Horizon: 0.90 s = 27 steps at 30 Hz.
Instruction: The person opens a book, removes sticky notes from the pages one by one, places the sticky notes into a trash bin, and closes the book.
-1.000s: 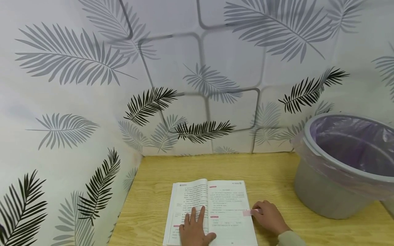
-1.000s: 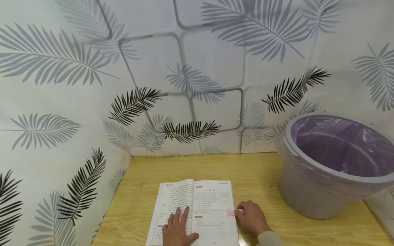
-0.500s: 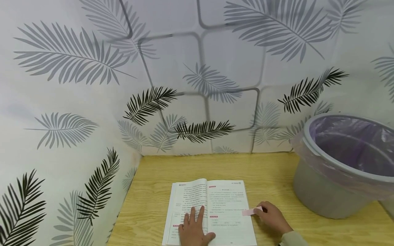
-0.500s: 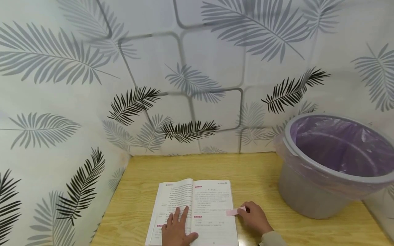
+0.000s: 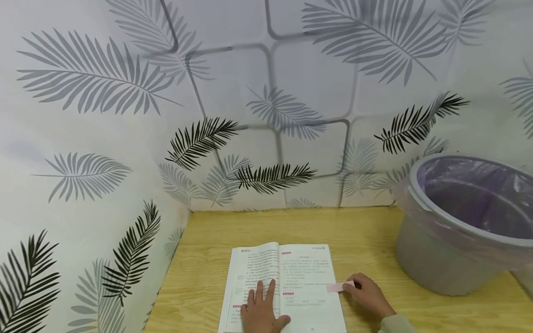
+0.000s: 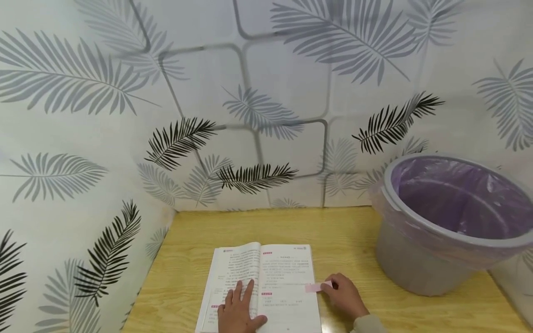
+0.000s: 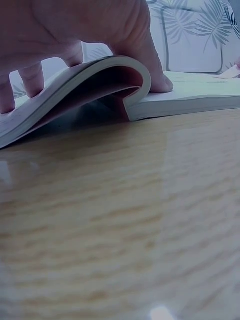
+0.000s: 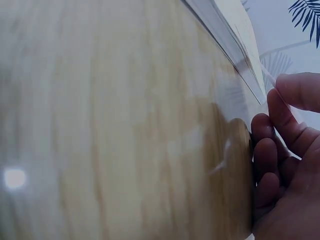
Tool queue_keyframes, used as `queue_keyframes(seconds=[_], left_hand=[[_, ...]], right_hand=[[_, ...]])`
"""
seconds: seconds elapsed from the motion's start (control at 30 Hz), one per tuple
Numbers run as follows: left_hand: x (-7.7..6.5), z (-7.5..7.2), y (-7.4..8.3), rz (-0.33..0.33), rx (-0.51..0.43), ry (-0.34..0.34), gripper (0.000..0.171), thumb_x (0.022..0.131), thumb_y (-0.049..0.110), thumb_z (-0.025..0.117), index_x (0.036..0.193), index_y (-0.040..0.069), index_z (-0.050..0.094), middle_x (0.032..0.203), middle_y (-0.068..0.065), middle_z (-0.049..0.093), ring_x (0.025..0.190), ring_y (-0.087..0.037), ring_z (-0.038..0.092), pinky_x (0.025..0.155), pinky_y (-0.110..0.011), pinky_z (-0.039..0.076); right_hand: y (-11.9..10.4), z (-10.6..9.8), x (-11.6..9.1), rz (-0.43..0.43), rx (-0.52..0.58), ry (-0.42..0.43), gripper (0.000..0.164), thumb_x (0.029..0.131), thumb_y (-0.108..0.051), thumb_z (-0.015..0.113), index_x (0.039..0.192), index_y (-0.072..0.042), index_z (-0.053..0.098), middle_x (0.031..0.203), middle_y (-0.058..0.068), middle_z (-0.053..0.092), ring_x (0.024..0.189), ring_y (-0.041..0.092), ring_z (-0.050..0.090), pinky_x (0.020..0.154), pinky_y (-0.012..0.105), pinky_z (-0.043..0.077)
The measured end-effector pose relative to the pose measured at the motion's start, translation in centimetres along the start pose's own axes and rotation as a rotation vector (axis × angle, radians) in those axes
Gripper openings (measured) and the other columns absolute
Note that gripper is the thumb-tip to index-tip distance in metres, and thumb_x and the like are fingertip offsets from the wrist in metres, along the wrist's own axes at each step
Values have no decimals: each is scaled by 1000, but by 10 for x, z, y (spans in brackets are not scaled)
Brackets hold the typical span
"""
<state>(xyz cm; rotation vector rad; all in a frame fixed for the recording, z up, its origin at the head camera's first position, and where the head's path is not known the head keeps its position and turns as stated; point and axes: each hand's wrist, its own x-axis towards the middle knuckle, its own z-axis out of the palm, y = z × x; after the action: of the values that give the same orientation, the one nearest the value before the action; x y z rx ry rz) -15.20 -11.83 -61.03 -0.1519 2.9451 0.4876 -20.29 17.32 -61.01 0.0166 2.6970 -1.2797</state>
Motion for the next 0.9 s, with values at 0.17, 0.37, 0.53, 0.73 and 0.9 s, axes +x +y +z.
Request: queue_keyframes(seconds=[0.17, 0.37, 0.53, 0.73, 0.9], left_hand=[[-1, -2, 2, 3, 0, 7, 102, 61, 61, 76, 146, 24, 36, 149, -16, 37, 131, -45, 36, 96, -70, 33], [-2, -3, 1, 3, -21, 19, 101, 62, 60, 77, 146, 22, 36, 149, -18, 37, 131, -47, 36, 95, -70, 32], [-4, -3, 1, 9, -16, 27, 101, 61, 61, 76, 146, 22, 36, 149, -18, 37, 131, -46, 36, 95, -70, 32], [-3, -4, 1, 16, -14, 26, 102, 61, 62, 75, 146, 22, 36, 149, -18, 37, 131, -47, 36, 95, -70, 32], [-3, -4, 1, 14, -13, 19, 102, 61, 62, 76, 146, 23, 36, 149, -17, 37, 131, -46, 36, 95, -70, 32]], right_hand=[[3, 2, -1, -3, 13, 11, 15, 89, -21, 64, 90, -6, 64, 79, 3, 52, 73, 16, 44, 64, 31, 37], [4, 4, -1, -12, 24, 13, 18, 90, -23, 64, 93, -5, 64, 81, 3, 53, 74, 16, 44, 65, 31, 38], [7, 5, -1, -15, 37, 24, 16, 91, -21, 64, 93, -5, 64, 80, 3, 51, 74, 16, 44, 65, 31, 37], [8, 5, -1, -21, 54, 29, 14, 91, -19, 64, 92, -6, 64, 78, 3, 50, 73, 16, 43, 65, 30, 36], [8, 5, -3, -21, 68, 35, 13, 91, -19, 64, 92, -6, 64, 76, 3, 49, 71, 16, 43, 64, 30, 36]])
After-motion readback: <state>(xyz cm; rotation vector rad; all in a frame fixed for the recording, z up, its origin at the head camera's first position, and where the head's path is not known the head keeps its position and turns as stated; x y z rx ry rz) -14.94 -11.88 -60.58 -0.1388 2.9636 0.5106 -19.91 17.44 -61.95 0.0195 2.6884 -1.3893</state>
